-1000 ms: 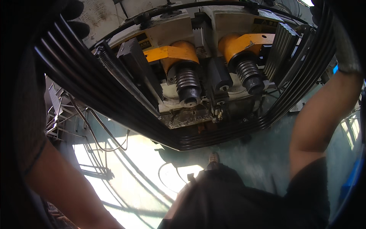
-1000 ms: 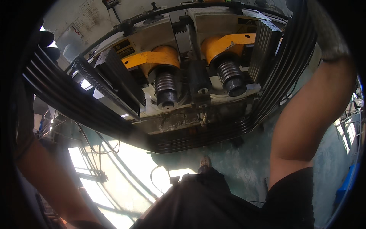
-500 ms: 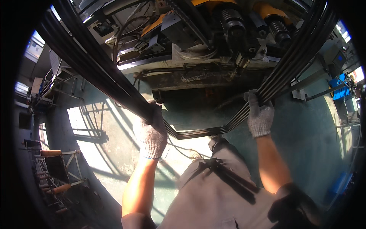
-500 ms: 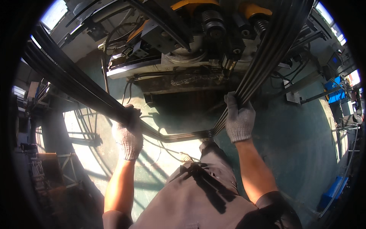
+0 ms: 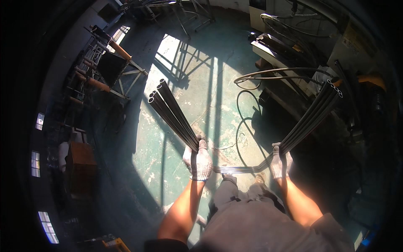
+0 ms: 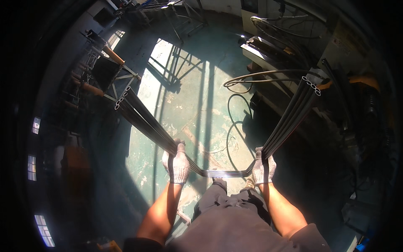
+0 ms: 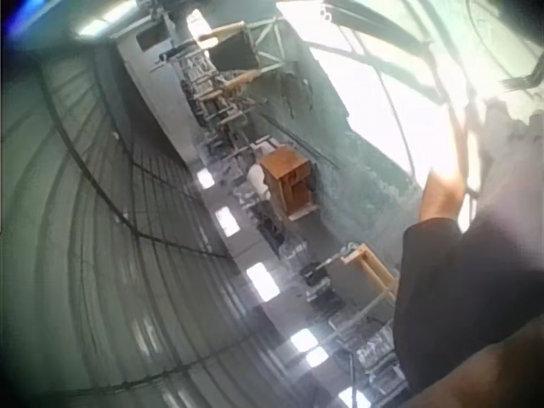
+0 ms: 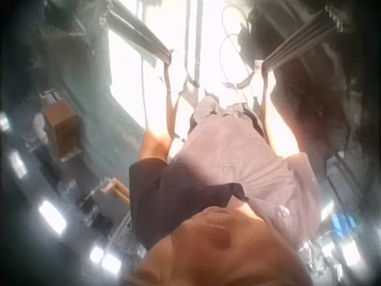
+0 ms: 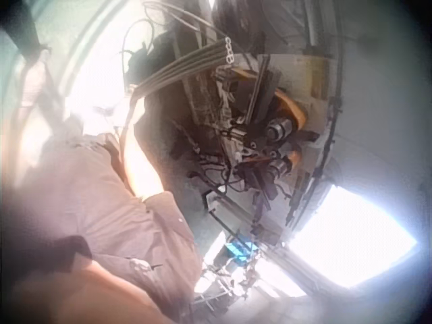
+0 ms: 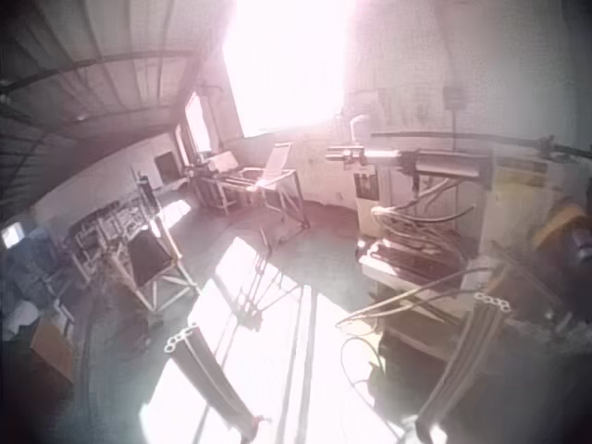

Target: The person adjusts a metal rod bending machine, then repeatedly feeds straight metal rods into the machine to bend them. The person removes the bent rods, stacks them, and measures them on a wooden table before returning to the machine for more rods.

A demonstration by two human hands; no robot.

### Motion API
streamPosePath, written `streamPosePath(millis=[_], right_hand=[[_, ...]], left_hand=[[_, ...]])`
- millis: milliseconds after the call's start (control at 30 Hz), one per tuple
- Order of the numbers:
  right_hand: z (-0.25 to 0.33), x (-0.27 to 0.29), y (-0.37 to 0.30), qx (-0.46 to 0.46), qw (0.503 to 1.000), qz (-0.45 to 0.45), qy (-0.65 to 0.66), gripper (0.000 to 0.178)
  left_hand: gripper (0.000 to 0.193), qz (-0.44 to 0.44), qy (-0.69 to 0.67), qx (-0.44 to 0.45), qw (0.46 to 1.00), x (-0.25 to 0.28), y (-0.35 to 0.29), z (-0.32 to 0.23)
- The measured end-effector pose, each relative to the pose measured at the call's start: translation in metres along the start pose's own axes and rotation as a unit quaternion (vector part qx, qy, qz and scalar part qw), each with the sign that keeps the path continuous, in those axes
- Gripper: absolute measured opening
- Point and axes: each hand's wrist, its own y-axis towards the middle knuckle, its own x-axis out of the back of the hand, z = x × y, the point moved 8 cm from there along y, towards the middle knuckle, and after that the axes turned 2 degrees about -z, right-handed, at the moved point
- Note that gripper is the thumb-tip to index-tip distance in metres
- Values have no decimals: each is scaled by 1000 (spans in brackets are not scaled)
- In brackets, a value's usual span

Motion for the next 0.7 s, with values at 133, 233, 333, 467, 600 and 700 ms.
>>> streamPosePath(millis=[133,233,333,467,600,700], right_hand=[[38,-107,-24,64,989,85,-100,28],[51,-203,-41,63,985,154,-47,39],[69,-306,-72,64,989,135,-23,39],[110,-441,-127,120,964,216,-97,33],[160,-566,-175,92,953,287,1,31],[201,-659,-201,145,945,294,-22,24]], left_hand=[[18,-85,-52,49,994,97,46,34],[16,-136,-68,18,988,169,83,67],[12,-200,-180,71,961,242,123,119],[14,-238,-172,82,952,351,194,169],[17,-288,-165,57,942,439,271,206],[18,-324,-103,38,940,495,327,230]])
